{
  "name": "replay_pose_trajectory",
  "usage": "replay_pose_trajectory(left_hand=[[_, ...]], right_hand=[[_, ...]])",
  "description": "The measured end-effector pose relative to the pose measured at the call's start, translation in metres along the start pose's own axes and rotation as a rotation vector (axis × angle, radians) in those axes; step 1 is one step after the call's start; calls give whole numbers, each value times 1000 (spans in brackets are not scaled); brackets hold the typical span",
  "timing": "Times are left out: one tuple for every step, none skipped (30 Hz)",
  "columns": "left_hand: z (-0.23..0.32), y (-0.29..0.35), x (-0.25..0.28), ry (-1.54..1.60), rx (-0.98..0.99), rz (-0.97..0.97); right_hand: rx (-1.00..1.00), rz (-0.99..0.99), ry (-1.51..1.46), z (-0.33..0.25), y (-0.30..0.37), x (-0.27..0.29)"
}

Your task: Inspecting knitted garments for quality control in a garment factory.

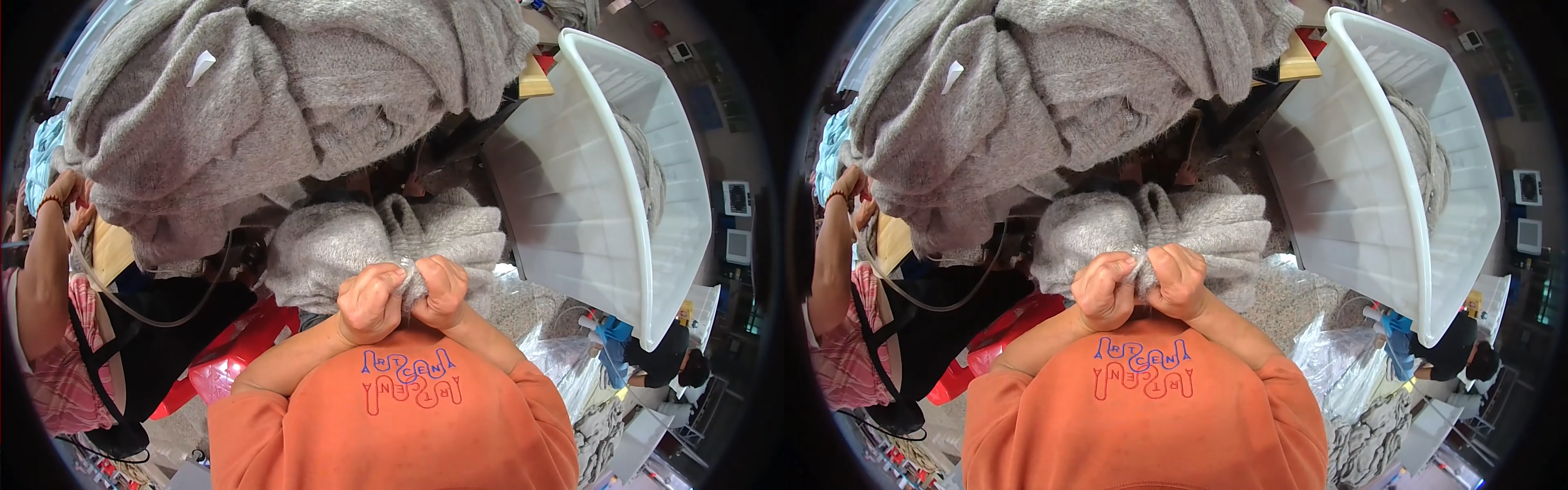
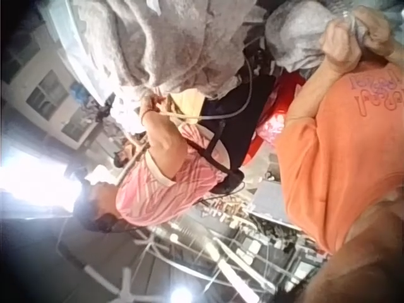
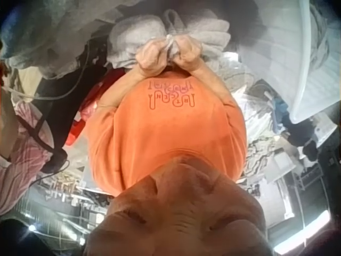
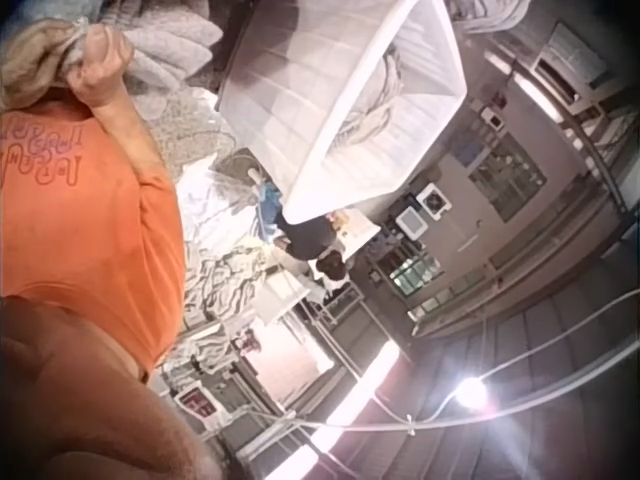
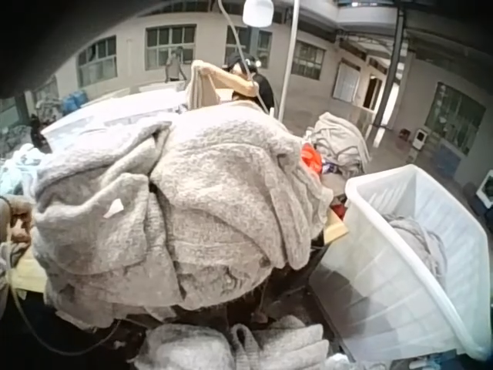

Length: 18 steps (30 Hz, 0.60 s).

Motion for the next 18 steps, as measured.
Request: replay_pose_trajectory(left_hand=[[-1, 0, 0, 6, 16, 3], [0, 2, 0, 9, 17, 3], [1, 5, -1, 7, 11, 1], [1, 7, -1, 6, 6, -1], [1, 7, -1, 8, 7, -1], [0, 6, -1, 12, 1, -9], [0, 6, -1, 16, -5, -17], [0, 6, 0, 17, -4, -18], [3, 3, 0, 16, -26, -23], [5, 1, -1, 14, -48, -28], [4, 0, -1, 16, -48, -27], [7, 0, -2, 19, -67, -29], [9, 1, -3, 22, -87, -31], [10, 2, -3, 23, -84, -31], [10, 1, -3, 16, -75, -52], [9, 2, -4, 9, -66, -73], [10, 3, -3, 11, -67, -77], [6, 3, -4, 37, -37, -85]], right_hand=[[-1, 0, 3, -1, 0, -1], [-48, -1, -35, 3, 1, -2], [-96, -3, -75, 6, 1, -3], [-97, -4, -73, 6, 2, -3], [-98, -2, -69, 6, 2, -4], [-100, -2, -66, 7, 2, -5], [-101, -3, -65, 8, 0, -3], [-65, -32, -62, 5, -3, -3], [-27, -61, -59, 3, -6, -3], [-27, -61, -57, 4, -6, -1], [-77, -68, -120, 7, -6, 0], [-129, -77, -182, 10, -4, 1], [-131, -79, -181, 10, -5, 2], [-69, -123, -110, 4, -7, 1], [-8, -162, -36, -1, -7, -1], [-11, -160, -34, 2, -7, 0], [52, -210, 38, 2, -6, -4], [119, -258, 111, 1, -5, -8]])
Point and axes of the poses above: each hand's wrist, its own y-axis away from the middle knuckle, its own x-axis out of the back of the hand, z = x × y, the point moved 9 cm from there along -y, towards the middle knuckle, and after that the axes turned 6 degrees about z, right-handed, at the moved point
